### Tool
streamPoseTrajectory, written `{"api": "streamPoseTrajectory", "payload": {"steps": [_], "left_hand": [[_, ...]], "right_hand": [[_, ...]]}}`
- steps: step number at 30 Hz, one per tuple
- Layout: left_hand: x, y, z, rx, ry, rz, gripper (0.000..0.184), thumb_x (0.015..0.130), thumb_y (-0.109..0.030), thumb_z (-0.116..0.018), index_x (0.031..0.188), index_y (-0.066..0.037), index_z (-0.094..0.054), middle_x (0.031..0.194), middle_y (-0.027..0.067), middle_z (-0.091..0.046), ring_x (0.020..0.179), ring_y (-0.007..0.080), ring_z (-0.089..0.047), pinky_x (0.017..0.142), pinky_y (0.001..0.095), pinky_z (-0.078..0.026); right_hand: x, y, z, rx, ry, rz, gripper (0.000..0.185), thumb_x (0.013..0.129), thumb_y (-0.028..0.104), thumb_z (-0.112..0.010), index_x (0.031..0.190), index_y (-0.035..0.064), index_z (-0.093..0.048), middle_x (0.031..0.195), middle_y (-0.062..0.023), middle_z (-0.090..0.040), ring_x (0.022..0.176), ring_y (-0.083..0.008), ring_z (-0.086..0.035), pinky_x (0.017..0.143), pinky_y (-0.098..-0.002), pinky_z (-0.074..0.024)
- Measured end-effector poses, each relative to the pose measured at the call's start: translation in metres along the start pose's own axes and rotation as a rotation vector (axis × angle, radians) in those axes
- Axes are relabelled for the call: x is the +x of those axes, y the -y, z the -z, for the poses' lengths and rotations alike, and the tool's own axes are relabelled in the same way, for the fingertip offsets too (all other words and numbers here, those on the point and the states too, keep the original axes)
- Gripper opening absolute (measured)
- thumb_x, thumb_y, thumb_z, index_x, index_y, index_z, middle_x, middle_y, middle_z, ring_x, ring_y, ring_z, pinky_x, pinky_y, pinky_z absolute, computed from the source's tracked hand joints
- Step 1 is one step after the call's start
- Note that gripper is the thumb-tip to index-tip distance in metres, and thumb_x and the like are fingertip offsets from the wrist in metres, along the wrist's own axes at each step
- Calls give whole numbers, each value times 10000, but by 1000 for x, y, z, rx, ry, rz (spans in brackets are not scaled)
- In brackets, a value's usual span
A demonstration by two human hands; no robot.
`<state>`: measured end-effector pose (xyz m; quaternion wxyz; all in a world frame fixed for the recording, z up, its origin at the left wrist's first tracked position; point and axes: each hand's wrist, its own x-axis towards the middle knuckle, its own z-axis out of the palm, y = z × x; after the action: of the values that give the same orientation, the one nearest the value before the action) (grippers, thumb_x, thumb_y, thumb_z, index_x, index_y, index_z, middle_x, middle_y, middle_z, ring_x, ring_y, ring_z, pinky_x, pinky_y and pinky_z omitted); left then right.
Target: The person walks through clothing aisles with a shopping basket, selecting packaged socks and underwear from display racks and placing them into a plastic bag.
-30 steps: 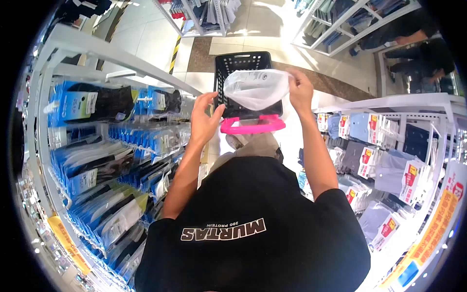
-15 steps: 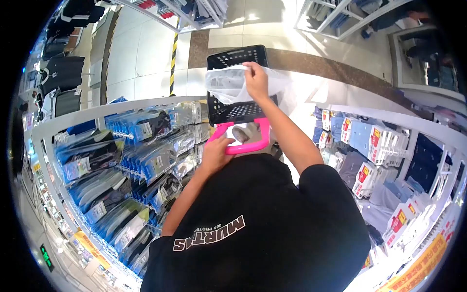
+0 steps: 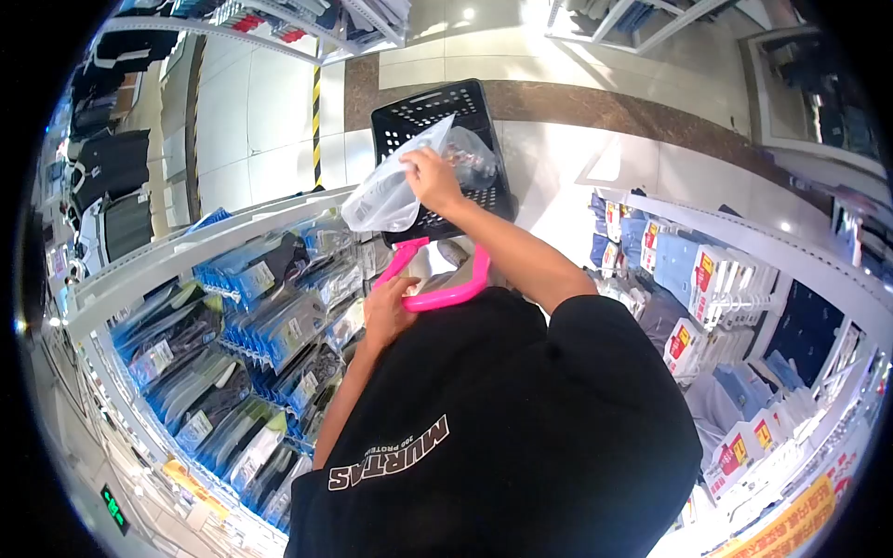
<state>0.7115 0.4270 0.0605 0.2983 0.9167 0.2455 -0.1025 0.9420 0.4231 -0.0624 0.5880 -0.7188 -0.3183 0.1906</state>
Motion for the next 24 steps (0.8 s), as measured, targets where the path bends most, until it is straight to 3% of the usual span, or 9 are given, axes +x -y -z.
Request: {"api": "streamPoseTrajectory", "payload": {"steps": [3, 5, 7, 13, 18, 24], "left_hand": [[3, -1, 0, 21, 13, -6, 318, 702, -153, -721, 1017, -136, -681, 901, 85, -661, 829, 315, -643, 744, 427, -511], [4, -4, 1, 34, 2, -13, 302, 704, -137, -712, 1005, -134, -684, 889, 87, -670, 840, 311, -653, 730, 414, -515], [6, -5, 2, 40, 5, -13, 294, 707, -129, -706, 1000, -133, -686, 886, 86, -674, 849, 307, -658, 723, 407, -518], [6, -4, 0, 52, 48, 1, 292, 712, -123, -699, 1003, -138, -686, 899, 82, -673, 858, 306, -657, 723, 404, -520], [4, -2, -3, 63, 53, -2, 307, 700, -140, -721, 1004, -142, -682, 878, 81, -660, 828, 306, -647, 726, 410, -513], [6, -11, 3, 54, 199, 59, 301, 711, -146, -725, 1008, -143, -674, 929, 78, -658, 890, 302, -649, 762, 396, -512]], "right_hand": [[-24, -9, -10, -30, 125, -91, 161, 815, 82, -626, 971, 69, -661, 912, -148, -616, 802, -352, -631, 715, -417, -515], [-41, -16, -19, -5, 213, -85, 171, 796, 100, -643, 964, 79, -659, 945, -161, -599, 906, -374, -612, 812, -442, -494], [-54, -23, -23, -85, 369, -114, 186, 786, 109, -650, 968, 71, -660, 993, -176, -593, 936, -376, -604, 851, -443, -488], [-80, -56, -26, -240, 523, -152, 232, 784, 131, -654, 1005, 62, -659, 1024, -160, -589, 978, -352, -610, 871, -440, -496], [-73, -72, -17, -302, 513, -207, 220, 796, 121, -624, 998, 49, -674, 1050, -172, -619, 1024, -352, -602, 903, -434, -483], [-51, -94, -17, -272, 316, -183, 224, 788, 81, -516, 923, 37, -689, 1020, -167, -638, 1035, -357, -600, 904, -447, -478]]}}
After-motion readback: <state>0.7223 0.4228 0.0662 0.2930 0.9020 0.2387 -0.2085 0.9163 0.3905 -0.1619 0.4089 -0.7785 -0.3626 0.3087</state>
